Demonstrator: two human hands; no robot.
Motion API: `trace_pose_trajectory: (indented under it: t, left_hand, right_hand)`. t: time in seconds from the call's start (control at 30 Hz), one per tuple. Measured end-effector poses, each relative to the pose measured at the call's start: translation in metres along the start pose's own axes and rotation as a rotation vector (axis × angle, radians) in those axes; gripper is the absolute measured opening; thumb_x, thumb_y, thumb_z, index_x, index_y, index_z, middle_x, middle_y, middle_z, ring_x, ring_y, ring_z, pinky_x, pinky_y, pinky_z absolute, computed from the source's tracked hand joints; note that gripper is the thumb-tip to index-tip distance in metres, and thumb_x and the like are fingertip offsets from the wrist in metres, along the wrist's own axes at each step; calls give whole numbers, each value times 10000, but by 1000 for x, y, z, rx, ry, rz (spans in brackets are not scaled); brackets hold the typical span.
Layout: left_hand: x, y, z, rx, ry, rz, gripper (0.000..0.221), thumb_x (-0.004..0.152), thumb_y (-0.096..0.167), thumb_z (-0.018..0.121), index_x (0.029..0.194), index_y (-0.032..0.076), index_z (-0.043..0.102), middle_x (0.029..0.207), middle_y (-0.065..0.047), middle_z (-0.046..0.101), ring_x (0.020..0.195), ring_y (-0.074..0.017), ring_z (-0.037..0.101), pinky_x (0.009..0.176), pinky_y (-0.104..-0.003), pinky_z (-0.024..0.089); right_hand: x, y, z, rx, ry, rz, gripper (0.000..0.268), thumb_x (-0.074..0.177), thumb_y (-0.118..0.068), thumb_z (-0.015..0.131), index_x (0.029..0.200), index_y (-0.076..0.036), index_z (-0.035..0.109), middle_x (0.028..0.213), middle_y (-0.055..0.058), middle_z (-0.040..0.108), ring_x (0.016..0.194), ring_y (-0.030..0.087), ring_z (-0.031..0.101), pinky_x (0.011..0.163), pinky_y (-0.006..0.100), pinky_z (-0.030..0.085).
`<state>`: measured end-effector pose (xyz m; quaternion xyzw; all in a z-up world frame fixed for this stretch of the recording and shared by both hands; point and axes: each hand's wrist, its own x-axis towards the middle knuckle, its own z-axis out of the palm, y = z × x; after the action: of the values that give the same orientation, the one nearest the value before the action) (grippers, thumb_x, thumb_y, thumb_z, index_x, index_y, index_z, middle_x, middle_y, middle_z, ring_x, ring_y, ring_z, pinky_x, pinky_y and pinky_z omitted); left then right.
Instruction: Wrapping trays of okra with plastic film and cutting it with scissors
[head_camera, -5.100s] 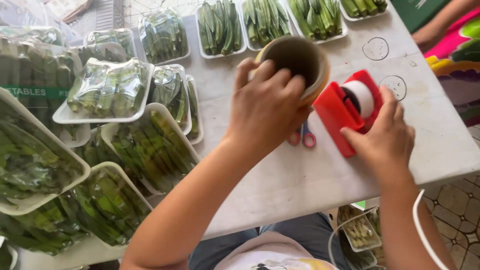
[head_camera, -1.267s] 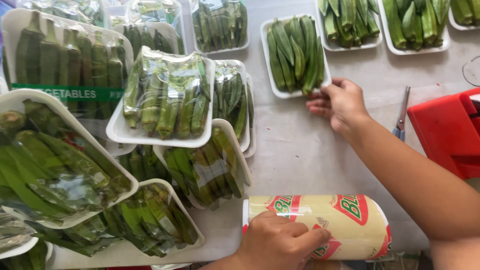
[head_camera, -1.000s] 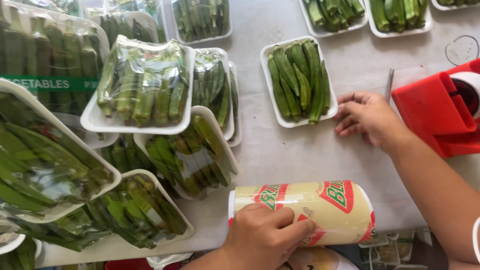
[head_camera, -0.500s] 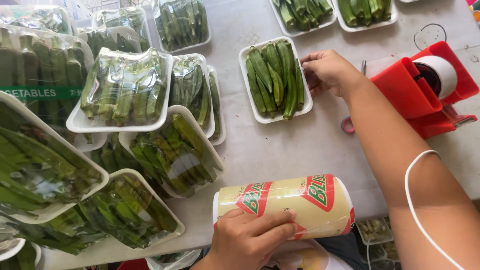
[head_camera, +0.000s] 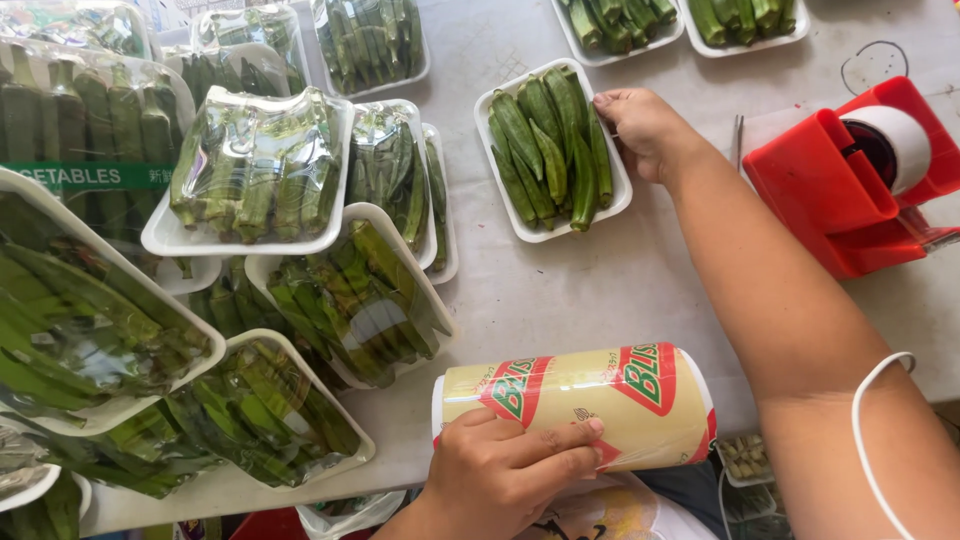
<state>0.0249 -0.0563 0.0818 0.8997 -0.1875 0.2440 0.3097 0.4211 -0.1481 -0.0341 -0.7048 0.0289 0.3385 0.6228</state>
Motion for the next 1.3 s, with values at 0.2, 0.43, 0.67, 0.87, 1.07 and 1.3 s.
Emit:
trace_pose_trajectory:
  t: [0.2,0.43,0.67,0.87,1.07,1.3]
  left_hand:
    - [3,-2,-7,-11,-51,51,43,1024,232,703,1030,247,743,1171,142,775,525,-92,480,532,-246,370]
    - [5,-1,-11,-106,-100,95,101,1034,138,657,1008,185,742,1137,81,797,559,-127,466,538,-283,363]
    - [15,-2,-22,-226,-190,116,178,1081,131,559,1097,141,736,1117,61,789,607,-99,577,505,-263,379]
    - [31,-9,-39,-244,-185,163,221,1081,203,541,1059,130,748,1080,59,797,850,-44,772,475,-249,348]
    - [49,0,-65,-313,-210,157,324,1103,249,431,1100,138,736,1140,56,787,864,-89,785,540,-267,406]
    - [53,21,-88,-430,-125,132,224,1087,229,536,1115,115,727,966,7,792,646,-158,631,554,-302,448]
  right_hand:
    - [-10,-14,-6,-68,-144,55,265,1120,-294,449,1198,-150,657,923,16,681,765,144,660,687,372,630]
    - [-13,-10,0,-83,-22,43,194,1091,-158,483,1022,-124,661,773,13,659,630,124,627,520,299,560]
    - [-57,-9,-8,203,-3,-145,200,1097,-122,480,1060,-81,672,790,8,685,635,107,673,498,283,584]
    - [-142,-28,-3,161,-47,-248,198,1109,-117,488,1023,-82,663,719,-35,624,536,58,585,360,225,443]
    - [-197,-18,21,241,-131,-234,202,1073,-66,509,1161,-27,687,845,1,711,644,35,659,502,135,521]
    - [-218,6,43,221,-204,-194,186,1066,-102,537,1170,-60,686,811,-15,701,584,29,641,428,130,497]
